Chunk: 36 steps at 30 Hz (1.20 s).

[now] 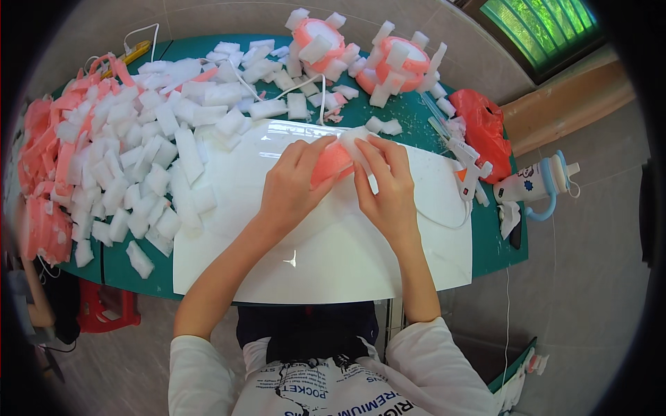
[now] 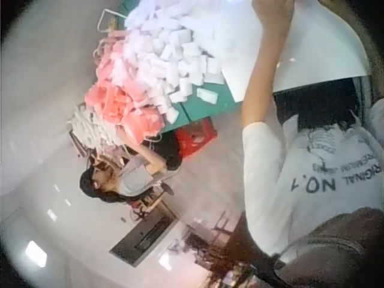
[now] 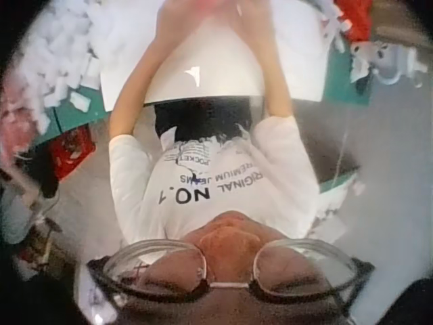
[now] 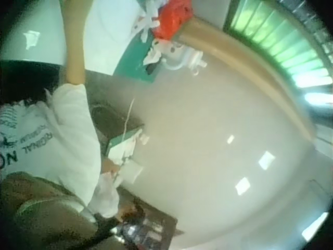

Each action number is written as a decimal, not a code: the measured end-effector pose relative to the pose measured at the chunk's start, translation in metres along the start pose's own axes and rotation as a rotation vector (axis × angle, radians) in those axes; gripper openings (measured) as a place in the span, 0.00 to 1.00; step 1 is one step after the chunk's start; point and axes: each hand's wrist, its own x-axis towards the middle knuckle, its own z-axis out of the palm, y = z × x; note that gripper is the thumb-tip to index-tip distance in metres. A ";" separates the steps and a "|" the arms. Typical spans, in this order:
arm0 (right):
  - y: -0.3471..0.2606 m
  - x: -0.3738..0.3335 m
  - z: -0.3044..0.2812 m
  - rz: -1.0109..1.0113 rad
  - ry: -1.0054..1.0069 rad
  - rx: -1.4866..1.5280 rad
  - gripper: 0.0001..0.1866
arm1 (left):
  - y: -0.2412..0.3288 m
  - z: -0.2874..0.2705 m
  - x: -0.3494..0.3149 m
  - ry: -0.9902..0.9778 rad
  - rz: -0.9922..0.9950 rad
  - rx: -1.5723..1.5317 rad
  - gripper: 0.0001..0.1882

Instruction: Assembling foam ring components by gluing individual foam blocks onto a circular base using a hot glue gun.

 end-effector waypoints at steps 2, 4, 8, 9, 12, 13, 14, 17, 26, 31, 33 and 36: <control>-0.001 0.000 0.000 0.003 0.004 -0.024 0.17 | 0.004 -0.001 0.004 0.015 0.001 -0.023 0.31; -0.003 0.000 0.000 0.003 0.009 -0.044 0.18 | 0.010 -0.007 0.008 -0.065 -0.016 0.003 0.32; -0.007 -0.002 0.002 0.008 0.000 -0.016 0.18 | 0.010 -0.012 0.011 -0.203 -0.001 0.085 0.33; -0.008 -0.002 0.003 0.005 0.003 -0.021 0.18 | 0.010 -0.012 0.011 -0.206 0.000 0.088 0.33; -0.005 -0.002 0.002 -0.025 -0.005 -0.008 0.17 | 0.011 -0.012 0.015 -0.210 -0.023 0.073 0.34; -0.004 -0.003 0.002 -0.022 -0.002 -0.010 0.17 | 0.010 -0.011 0.015 -0.199 -0.023 0.080 0.34; -0.002 -0.003 0.003 -0.019 0.006 0.009 0.17 | 0.010 -0.009 0.015 -0.187 -0.022 0.087 0.33; -0.001 -0.005 0.003 -0.013 0.022 0.050 0.17 | 0.007 -0.009 0.016 -0.168 -0.013 0.098 0.33; 0.006 -0.011 -0.001 -0.021 0.091 0.050 0.21 | 0.011 -0.002 0.015 -0.124 0.017 0.145 0.31; 0.012 -0.018 -0.013 0.037 0.046 0.182 0.21 | 0.014 0.002 0.014 -0.120 0.041 0.158 0.31; 0.014 -0.019 -0.019 0.015 0.022 0.173 0.20 | 0.017 0.002 0.015 -0.116 0.061 0.186 0.32; 0.017 -0.023 -0.023 0.013 -0.003 0.216 0.18 | 0.022 0.004 0.013 -0.111 0.086 0.238 0.31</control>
